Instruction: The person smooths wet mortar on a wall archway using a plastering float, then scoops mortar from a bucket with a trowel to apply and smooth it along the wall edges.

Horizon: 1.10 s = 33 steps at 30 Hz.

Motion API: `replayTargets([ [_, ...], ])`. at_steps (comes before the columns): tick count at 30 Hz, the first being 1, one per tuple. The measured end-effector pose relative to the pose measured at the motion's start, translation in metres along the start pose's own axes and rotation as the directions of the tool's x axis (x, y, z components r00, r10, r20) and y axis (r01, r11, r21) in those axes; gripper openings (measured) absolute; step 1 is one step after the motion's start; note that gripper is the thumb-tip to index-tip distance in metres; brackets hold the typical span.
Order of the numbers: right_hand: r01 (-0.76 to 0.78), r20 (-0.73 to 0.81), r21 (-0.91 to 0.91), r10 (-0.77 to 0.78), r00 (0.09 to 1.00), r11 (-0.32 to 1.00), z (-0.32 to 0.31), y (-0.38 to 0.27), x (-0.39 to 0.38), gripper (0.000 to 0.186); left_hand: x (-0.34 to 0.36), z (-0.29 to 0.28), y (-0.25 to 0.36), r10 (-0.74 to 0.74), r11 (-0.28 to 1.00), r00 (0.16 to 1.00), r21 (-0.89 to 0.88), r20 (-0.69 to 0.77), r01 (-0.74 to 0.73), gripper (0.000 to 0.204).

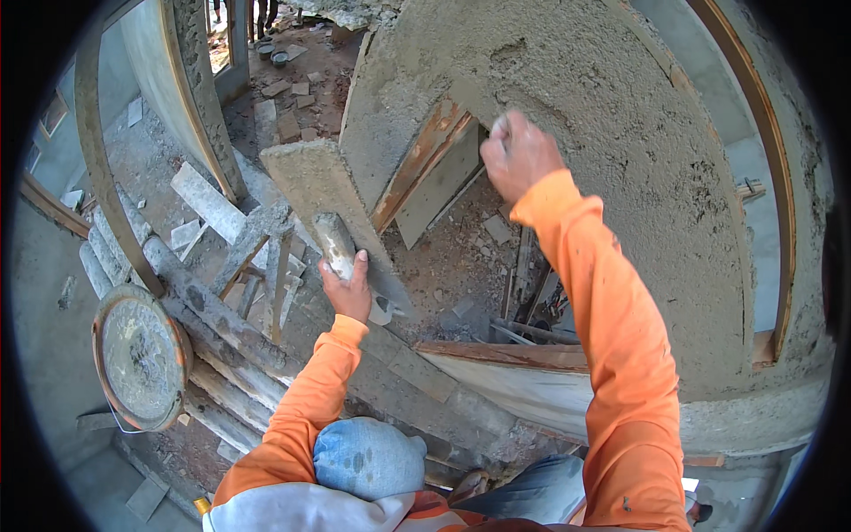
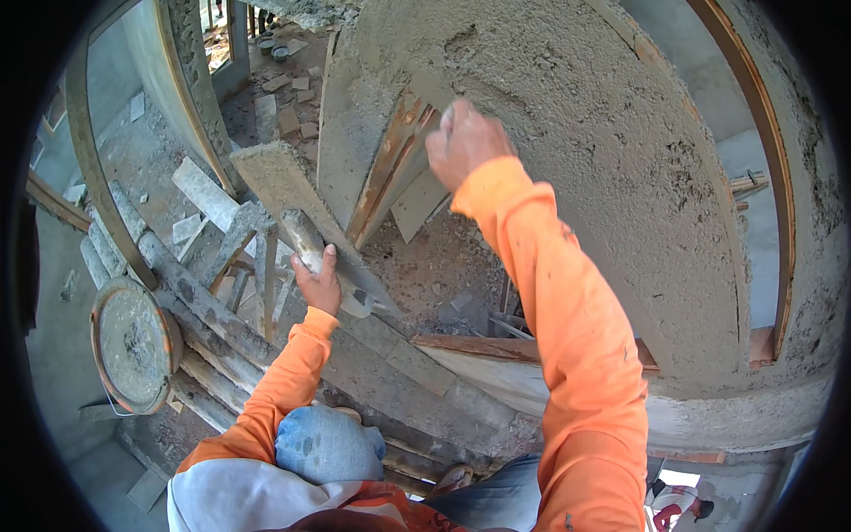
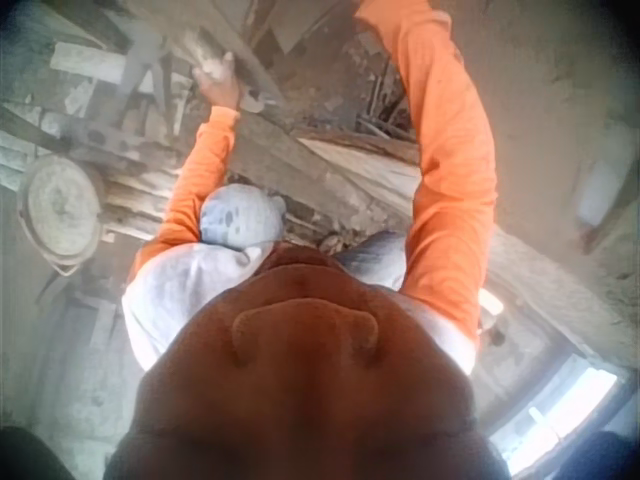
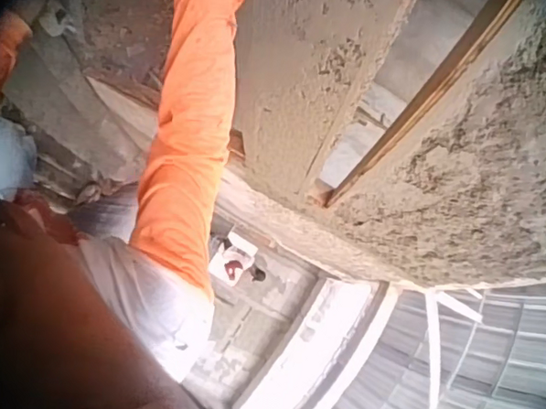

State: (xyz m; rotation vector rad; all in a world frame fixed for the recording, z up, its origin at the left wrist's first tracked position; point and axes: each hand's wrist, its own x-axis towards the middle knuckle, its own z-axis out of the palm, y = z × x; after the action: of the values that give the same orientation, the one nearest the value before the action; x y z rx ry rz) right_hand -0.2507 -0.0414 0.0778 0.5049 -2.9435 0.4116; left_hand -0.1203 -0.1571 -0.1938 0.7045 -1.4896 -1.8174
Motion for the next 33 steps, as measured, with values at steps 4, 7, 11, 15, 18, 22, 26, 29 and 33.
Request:
replayTargets([
  [4, -0.061, -0.086, -0.022, 0.059, 0.995, 0.998, 0.003, 0.018, -0.007, 0.031, 0.002, 0.003, -0.001, 0.000, 1.000, 1.000, 0.006, -0.008, 0.000, 0.042],
  [7, -0.101, -0.163, -0.090, 0.086, 0.983, 0.991, 0.008, 0.017, 0.004, 0.032, 0.002, 0.004, -0.006, 0.014, 1.000, 1.000, 0.028, -0.008, -0.013, 0.043],
  [11, 0.222, -0.091, -0.003, -0.221, 0.971, 0.975, 0.026, 0.044, 0.001, 0.041, -0.003, 0.006, -0.001, 0.026, 0.998, 1.000, 0.052, 0.012, -0.026, 0.047],
  [15, 0.035, -0.142, 0.141, -0.014, 0.990, 0.989, 0.024, 0.036, -0.010, 0.023, -0.005, 0.003, 0.005, 0.032, 0.997, 0.999, 0.064, 0.003, -0.032, 0.048],
  [18, 0.011, -0.225, 0.055, 0.002, 0.974, 0.998, 0.018, 0.030, 0.016, 0.020, -0.013, 0.012, 0.011, 0.057, 0.994, 0.998, 0.097, -0.011, -0.056, 0.047],
  [22, 0.122, 0.132, 0.025, -0.124, 0.983, 0.992, 0.014, 0.025, -0.003, 0.024, -0.011, 0.014, 0.013, 0.051, 0.996, 0.999, 0.070, 0.019, -0.052, 0.044],
  [26, 0.188, -0.027, 0.158, -0.186, 0.982, 0.969, 0.032, 0.054, -0.057, 0.013, -0.010, 0.020, 0.033, 0.097, 0.986, 0.995, 0.138, 0.004, -0.097, 0.041],
  [29, 0.111, 0.031, 0.314, -0.127, 0.991, 0.943, 0.039, 0.073, -0.123, 0.011, 0.006, 0.034, 0.044, 0.092, 0.996, 0.992, -0.011, 0.088, -0.092, 0.040],
  [33, -0.139, 0.288, 0.266, 0.059, 0.956, 0.954, 0.052, 0.123, -0.262, 0.014, 0.052, 0.083, 0.083, 0.186, 0.982, 0.962, -0.070, 0.199, -0.176, 0.041],
])
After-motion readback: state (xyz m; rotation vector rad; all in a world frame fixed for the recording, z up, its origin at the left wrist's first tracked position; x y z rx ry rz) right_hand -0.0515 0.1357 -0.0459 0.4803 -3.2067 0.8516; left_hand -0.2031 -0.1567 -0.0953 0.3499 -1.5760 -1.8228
